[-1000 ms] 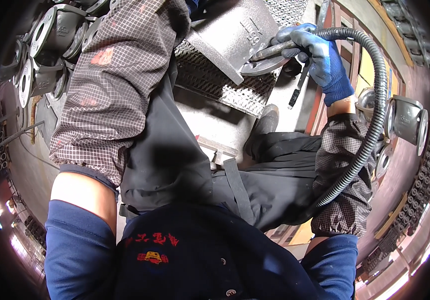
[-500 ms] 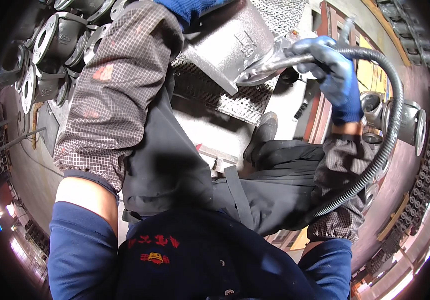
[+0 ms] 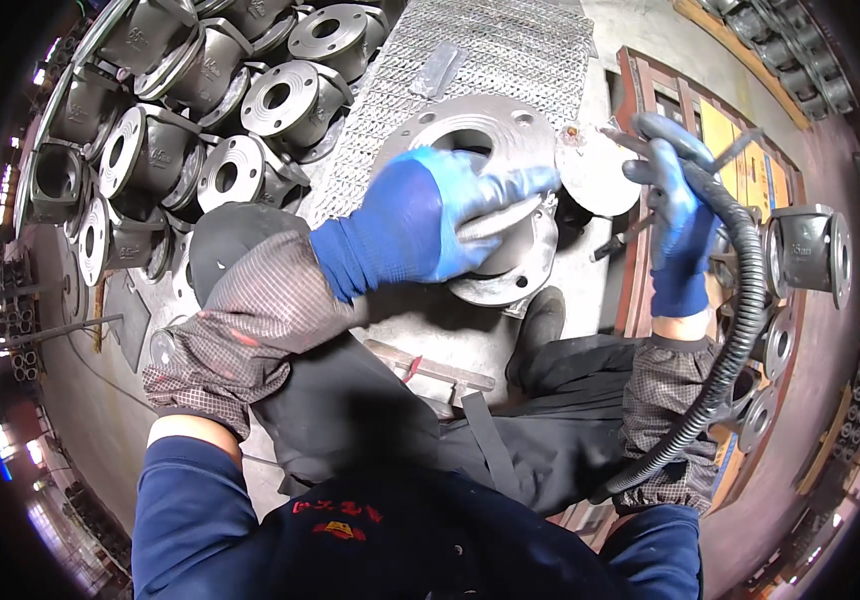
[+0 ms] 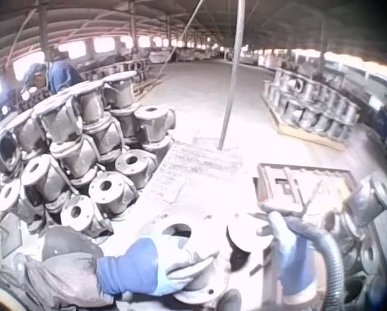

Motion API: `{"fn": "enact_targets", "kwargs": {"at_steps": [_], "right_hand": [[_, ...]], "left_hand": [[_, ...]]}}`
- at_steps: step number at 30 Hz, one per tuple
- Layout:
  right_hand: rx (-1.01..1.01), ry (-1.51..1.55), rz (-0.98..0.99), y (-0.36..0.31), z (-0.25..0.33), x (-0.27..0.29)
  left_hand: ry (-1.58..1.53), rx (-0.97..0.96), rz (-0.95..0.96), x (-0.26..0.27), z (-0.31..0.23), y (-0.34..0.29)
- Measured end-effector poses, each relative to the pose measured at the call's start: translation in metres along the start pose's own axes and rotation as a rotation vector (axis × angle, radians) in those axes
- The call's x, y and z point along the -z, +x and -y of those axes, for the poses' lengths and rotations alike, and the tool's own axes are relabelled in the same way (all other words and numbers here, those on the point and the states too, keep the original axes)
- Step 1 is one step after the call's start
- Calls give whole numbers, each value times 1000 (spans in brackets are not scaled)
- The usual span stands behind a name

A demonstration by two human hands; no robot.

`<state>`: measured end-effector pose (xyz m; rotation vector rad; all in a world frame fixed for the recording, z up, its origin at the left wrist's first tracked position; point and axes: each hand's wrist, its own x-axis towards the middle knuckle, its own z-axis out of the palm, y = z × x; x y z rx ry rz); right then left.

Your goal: The person, wearing blue gloves, sits on the floor and uses a handheld power grinder to smooth the interior and exterior surfaces of large metal pipe fittings.

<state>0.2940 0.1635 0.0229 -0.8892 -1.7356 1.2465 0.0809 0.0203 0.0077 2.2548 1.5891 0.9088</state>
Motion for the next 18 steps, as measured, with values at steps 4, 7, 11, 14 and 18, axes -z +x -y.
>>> {"fn": "enact_targets", "kwargs": {"at_steps": [4, 7, 11, 14, 18], "right_hand": [[84, 2, -1, -14, -6, -18], [89, 20, -23, -20, -23, -28], [183, 102, 79, -35, -47, -48], [96, 137, 62, -40, -54, -40], [-38, 87, 10, -44, -44, -48]], "left_hand": [[260, -106, 233, -17, -27, -6], [248, -152, 343, -26, -44, -15], [190, -182, 241, -23, -37, -36], [-70, -166, -101, -16, -24, -28], [-587, 597, -493, 6, 6, -55]]}}
